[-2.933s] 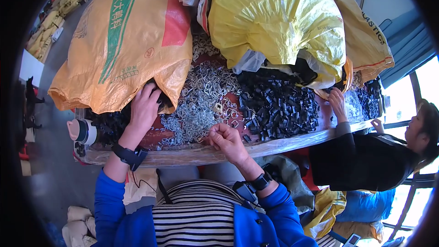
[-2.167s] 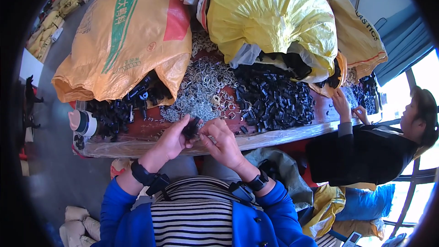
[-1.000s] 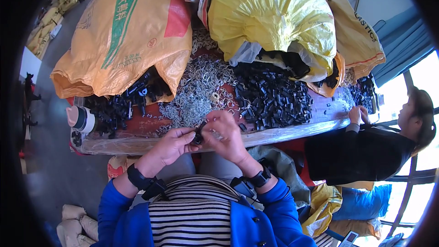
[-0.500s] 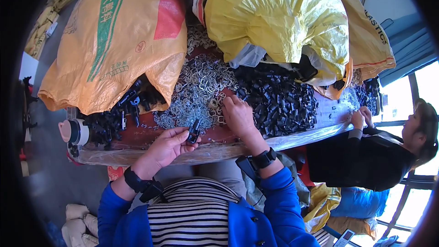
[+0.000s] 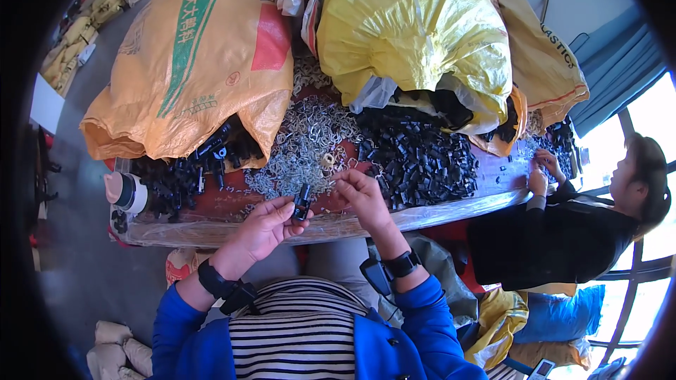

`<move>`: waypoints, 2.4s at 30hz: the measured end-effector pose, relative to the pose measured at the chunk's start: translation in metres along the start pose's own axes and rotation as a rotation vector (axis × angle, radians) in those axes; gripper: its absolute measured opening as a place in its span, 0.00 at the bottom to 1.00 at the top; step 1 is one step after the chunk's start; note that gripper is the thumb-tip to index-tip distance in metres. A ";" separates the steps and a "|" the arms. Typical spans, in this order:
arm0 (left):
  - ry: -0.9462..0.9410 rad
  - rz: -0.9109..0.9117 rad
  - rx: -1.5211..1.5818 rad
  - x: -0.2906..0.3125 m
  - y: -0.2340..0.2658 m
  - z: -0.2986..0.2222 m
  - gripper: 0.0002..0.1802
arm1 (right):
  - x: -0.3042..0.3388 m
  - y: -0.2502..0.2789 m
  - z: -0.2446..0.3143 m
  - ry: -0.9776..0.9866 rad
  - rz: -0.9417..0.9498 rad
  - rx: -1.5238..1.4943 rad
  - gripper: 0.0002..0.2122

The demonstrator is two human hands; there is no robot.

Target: Assembling small black plastic components by hand at a workbench.

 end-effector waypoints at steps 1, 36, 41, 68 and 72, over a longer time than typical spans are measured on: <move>-0.014 0.014 0.010 0.002 -0.002 0.000 0.12 | 0.005 -0.003 0.001 0.009 0.001 0.001 0.06; -0.211 0.110 0.178 -0.017 -0.015 0.003 0.13 | 0.026 -0.021 0.007 -0.002 0.117 -0.099 0.05; -0.202 0.152 0.181 -0.005 -0.023 0.003 0.11 | 0.036 -0.023 0.022 0.039 0.065 -0.131 0.04; 0.076 0.000 0.123 -0.020 -0.008 0.007 0.12 | 0.026 -0.027 0.038 0.504 0.006 0.441 0.03; 0.066 0.013 0.106 -0.012 -0.011 0.010 0.12 | 0.039 -0.027 0.038 0.609 0.003 0.485 0.04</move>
Point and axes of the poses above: each hand's wrist, its own x-axis away from the middle knuckle, its own y-axis out of the back of the hand, z = x × y, the point moved 3 cm from there along -x, towards the middle knuckle, and after that the axes turned 12 degrees about -z, right-handed, at the moved point
